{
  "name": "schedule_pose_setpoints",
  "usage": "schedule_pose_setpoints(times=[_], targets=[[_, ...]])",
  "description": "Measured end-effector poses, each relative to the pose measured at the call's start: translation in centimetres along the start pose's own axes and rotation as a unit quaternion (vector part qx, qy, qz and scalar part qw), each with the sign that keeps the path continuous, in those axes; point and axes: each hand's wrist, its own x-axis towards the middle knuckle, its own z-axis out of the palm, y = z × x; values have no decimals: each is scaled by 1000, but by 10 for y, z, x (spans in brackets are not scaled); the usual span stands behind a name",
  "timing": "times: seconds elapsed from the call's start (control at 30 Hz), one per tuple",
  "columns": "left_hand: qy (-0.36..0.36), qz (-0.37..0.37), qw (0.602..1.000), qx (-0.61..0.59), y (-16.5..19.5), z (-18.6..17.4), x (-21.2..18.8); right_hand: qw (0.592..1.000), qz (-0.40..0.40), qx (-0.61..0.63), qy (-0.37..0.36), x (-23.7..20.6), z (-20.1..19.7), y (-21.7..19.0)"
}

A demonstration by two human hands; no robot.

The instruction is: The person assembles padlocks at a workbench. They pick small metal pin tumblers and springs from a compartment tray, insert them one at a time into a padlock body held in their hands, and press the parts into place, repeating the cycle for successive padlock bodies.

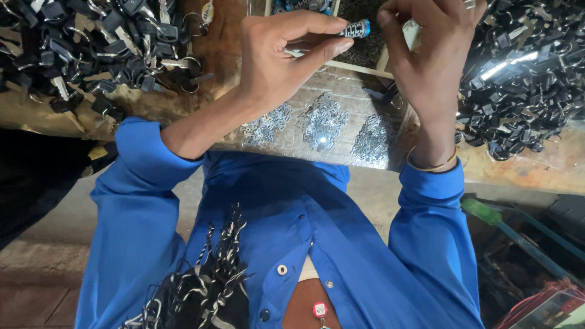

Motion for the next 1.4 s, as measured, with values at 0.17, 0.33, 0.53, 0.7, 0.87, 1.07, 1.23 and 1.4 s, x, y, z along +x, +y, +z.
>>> schedule_pose_setpoints(times=[0.17,0.33,0.53,0.7,0.87,1.07,1.23,1.4], targets=[[3,-12,1000,2,3,1,-1,985,96,144,25,4,3,-9],[0,-7,1000,6,5,0,2,898,188,398,0,5,15,-24],[1,-16,1000,10,9,1,1,933,137,333,-16,7,16,-30],[-9,3,1000,27,7,-1,0,969,51,241,-30,8,5,-28],[11,14,1000,15,1,1,1,971,147,184,27,9,6,-16],[18,-10,1000,-10,-1,1,-1,997,8,-67,-41,0,19,-6],[15,-5,1000,-3,-4,1,-1,1000,21,-12,-17,-3,14,0],[7,-8,1000,0,-4,0,-1,965,129,229,-13,-3,13,-8]])
